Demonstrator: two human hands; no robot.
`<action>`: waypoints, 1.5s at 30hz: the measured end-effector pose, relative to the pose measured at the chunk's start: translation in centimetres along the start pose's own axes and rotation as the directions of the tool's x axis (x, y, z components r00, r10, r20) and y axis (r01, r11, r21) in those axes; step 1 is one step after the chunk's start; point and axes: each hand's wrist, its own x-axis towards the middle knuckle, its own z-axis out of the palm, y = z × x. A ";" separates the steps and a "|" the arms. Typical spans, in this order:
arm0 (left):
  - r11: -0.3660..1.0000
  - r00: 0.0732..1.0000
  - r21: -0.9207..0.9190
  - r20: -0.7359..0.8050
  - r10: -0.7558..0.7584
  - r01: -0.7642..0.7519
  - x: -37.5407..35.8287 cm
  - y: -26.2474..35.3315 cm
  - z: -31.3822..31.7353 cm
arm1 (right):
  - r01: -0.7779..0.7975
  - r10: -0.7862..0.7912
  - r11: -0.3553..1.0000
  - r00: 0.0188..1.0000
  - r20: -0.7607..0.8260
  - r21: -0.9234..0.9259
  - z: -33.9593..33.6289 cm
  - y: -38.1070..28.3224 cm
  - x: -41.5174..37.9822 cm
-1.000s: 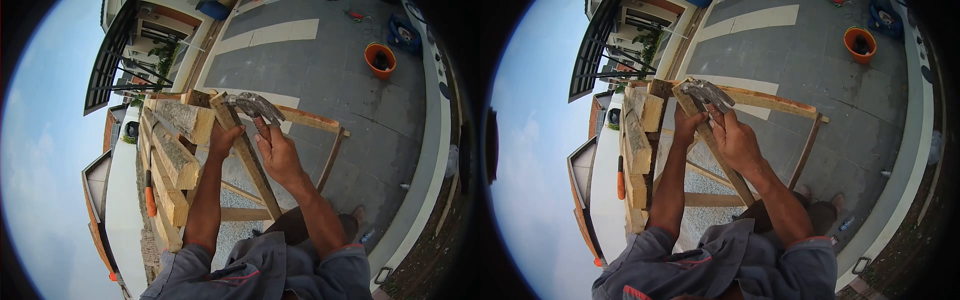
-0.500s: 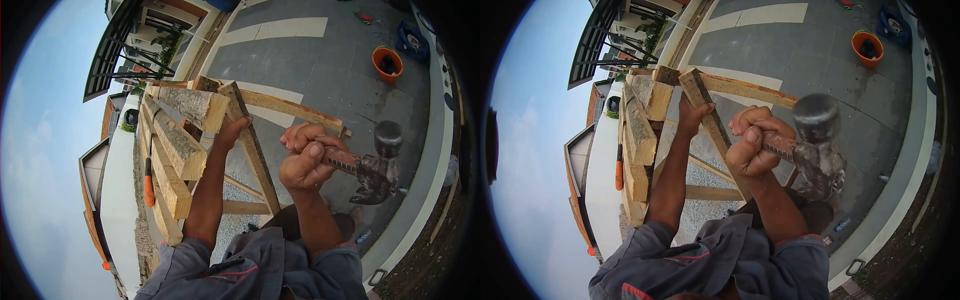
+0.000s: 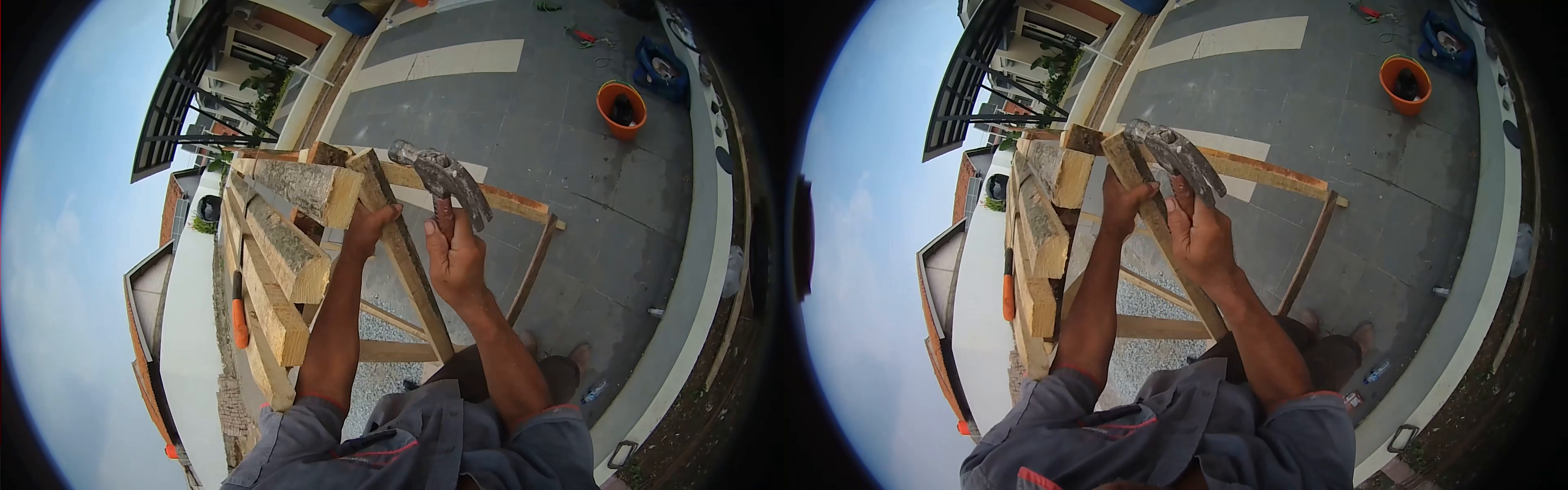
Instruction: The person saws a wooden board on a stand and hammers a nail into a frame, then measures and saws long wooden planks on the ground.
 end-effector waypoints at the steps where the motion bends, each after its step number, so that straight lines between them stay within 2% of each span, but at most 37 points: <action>1: 0.999 0.999 0.004 -0.019 -0.043 0.044 -0.9 -0.6 -0.2 | 0.001 0.041 0.969 0.986 -0.164 0.249 -0.8 -1.6 -0.6; 2: 0.998 0.998 0.002 -0.025 -0.056 0.056 -1.0 -1.1 -0.3 | 0.062 0.104 0.879 0.942 -0.318 0.473 -1.1 -2.2 -0.8; 3: 0.999 0.998 0.000 -0.033 -0.050 0.050 -0.7 -1.2 -0.4 | 0.394 -0.027 0.731 0.832 -0.554 0.557 0.5 -1.9 0.8; 4: 0.999 0.998 0.000 -0.039 -0.047 0.047 -0.9 -1.2 -0.4 | 0.391 -0.023 0.730 0.834 -0.551 0.561 1.5 -0.1 0.7; 5: 0.999 1.000 -0.054 -0.013 0.000 0.000 -1.1 -0.4 0.1 | 0.061 -0.012 0.965 0.982 -0.189 0.255 2.7 2.8 0.3; 6: 0.999 1.000 -0.052 0.006 0.011 -0.010 -1.2 -0.6 0.2 | -0.153 0.185 0.965 0.973 0.140 -0.214 2.5 2.7 1.1; 8: 0.996 0.996 0.021 0.005 0.090 -0.090 -0.1 -1.1 -0.5 | -0.115 0.133 0.983 0.984 0.121 -0.144 1.0 2.4 1.2; 9: 0.999 0.999 0.015 -0.012 0.048 -0.047 -0.4 -1.0 -0.5 | -0.137 0.143 0.988 0.986 -0.086 0.066 0.4 -0.1 0.6; 10: 1.000 1.000 0.015 -0.018 0.020 -0.019 -0.9 -1.4 -0.6 | -0.114 0.193 0.956 0.938 -0.288 0.270 0.3 -1.4 -0.2; 11: 1.000 0.999 0.009 -0.037 -0.019 0.019 -0.7 -1.5 -0.6 | 0.082 0.139 0.864 0.910 -0.391 0.497 0.9 -0.5 -0.3; 12: 0.999 0.997 0.001 -0.058 -0.051 0.051 -0.8 -1.3 -0.7 | 0.081 0.138 0.862 0.913 -0.385 0.501 1.8 0.8 -0.2; 13: 1.000 0.999 0.007 -0.045 -0.014 0.014 -0.8 -1.2 -0.7 | -0.081 0.100 0.984 0.988 -0.117 0.158 2.7 2.6 0.1; 14: 1.000 0.999 0.006 -0.036 0.003 -0.002 -0.6 -1.0 -0.6 | -0.122 0.159 0.962 0.977 0.141 -0.243 3.3 4.2 0.8; 15: 1.000 1.000 0.016 -0.023 0.005 -0.005 -1.4 -0.9 -0.8 | -0.178 0.204 0.970 0.966 0.156 -0.166 3.3 4.1 0.9; 16: 0.999 0.999 0.013 -0.012 0.035 -0.035 -0.6 -0.7 -0.7 | -0.158 0.185 0.972 0.972 0.147 -0.175 3.3 3.9 1.2; 17: 0.999 0.999 0.001 -0.015 0.044 -0.044 0.1 -0.7 -0.6 | -0.114 0.112 0.993 0.990 -0.089 -0.008 3.8 3.3 0.5; 18: 1.000 0.999 -0.010 -0.042 0.003 -0.003 -0.3 -0.6 -0.4 | -0.051 0.097 0.988 0.942 -0.321 0.148 4.2 2.4 -0.6; 19: 0.999 0.997 -0.016 -0.069 -0.042 0.041 -0.9 -0.7 -0.5 | -0.025 0.099 0.980 0.921 -0.378 0.196 5.4 3.6 -0.9; 20: 0.999 0.996 -0.020 -0.074 -0.051 0.049 -0.9 -0.8 -0.7 | -0.033 0.104 0.980 0.923 -0.371 0.194 5.2 4.4 -0.2; 21: 0.999 0.998 0.000 -0.043 -0.044 0.044 -0.1 -0.8 -0.9 | -0.135 0.138 0.990 0.984 -0.111 0.028 4.2 4.9 1.3; 22: 0.998 0.998 0.026 -0.014 -0.059 0.059 -0.5 -0.9 -1.3 | -0.208 0.231 0.966 0.961 0.151 -0.156 3.7 4.4 1.3; 23: 0.998 0.998 0.054 -0.048 0.045 -0.043 -0.3 -1.5 -1.2 | -0.141 0.144 0.988 0.988 0.050 -0.055 3.2 3.9 1.2; 24: 0.994 0.995 0.061 -0.047 0.093 -0.090 0.0 -1.7 -1.1 | -0.160 0.165 0.984 0.984 0.066 -0.077 3.0 3.4 1.2; 26: 0.990 0.996 0.104 -0.009 0.092 -0.090 0.2 -1.7 -1.5 | -0.006 -0.005 0.999 0.955 -0.298 -0.037 2.2 2.6 -0.4; 28: 0.988 0.994 0.121 0.054 0.092 -0.098 0.3 -1.6 -2.0 | -0.215 0.203 0.976 0.951 -0.235 -0.023 -1.7 1.8 -1.9; 30: 0.988 0.993 0.121 0.078 0.085 -0.094 0.4 -3.2 -2.6 | -0.288 0.252 0.947 0.941 -0.224 -0.143 -5.7 2.6 -4.0; 32: 0.908 0.959 0.378 -0.139 0.248 -0.180 0.0 -3.8 -2.6 | -0.426 0.386 0.864 0.903 -0.191 -0.269 -10.4 3.5 -7.0; 33: 0.900 0.941 0.416 -0.236 0.243 -0.128 -1.3 -2.4 -1.7 | -0.469 0.424 0.823 0.883 -0.201 -0.321 -12.4 3.5 -8.8; 35: 0.881 0.948 0.472 -0.257 0.186 -0.045 -2.0 -2.4 -1.7 | -0.543 0.486 0.745 0.839 -0.244 -0.386 -15.6 2.7 -12.7; 36: 0.847 0.953 0.530 -0.276 0.128 0.040 -2.7 -2.5 -1.8 | -0.581 0.515 0.705 0.814 -0.271 -0.406 -16.9 2.0 -14.7; 37: 0.749 0.951 0.656 -0.281 0.126 0.095 -3.8 -1.3 -1.4 | -0.635 0.575 0.646 0.770 -0.278 -0.423 -18.4 1.4 -16.6; 38: 0.754 0.952 0.650 -0.281 0.119 0.098 -5.1 -1.1 -1.1 | -0.684 0.627 0.584 0.722 -0.293 -0.437 -19.4 0.8 -18.4; 40: 0.769 0.903 0.619 -0.405 0.141 0.158 -6.8 -0.6 -0.4 | -0.719 0.648 0.529 0.686 -0.333 -0.452 -20.2 -0.2 -21.4; 41: 0.835 0.912 0.527 -0.401 0.081 0.158 -7.9 -1.1 -0.4 | -0.758 0.675 0.465 0.638 -0.371 -0.458 -20.6 -0.7 -23.0; 42: 0.890 0.922 0.428 -0.387 0.021 0.159 -9.3 -2.1 -0.3 | -0.760 0.664 0.461 0.637 -0.390 -0.458 -20.6 -1.3 -24.3; 44: 0.970 0.955 0.014 -0.184 -0.234 0.241 -13.2 -4.6 0.5 | -0.794 0.695 0.440 0.597 -0.400 -0.419 -19.8 -2.1 -26.3; 45: 0.924 0.924 -0.087 -0.059 -0.378 0.372 -15.3 -5.1 1.0 | -0.753 0.658 0.473 0.647 -0.386 -0.456 -19.1 -2.7 -26.8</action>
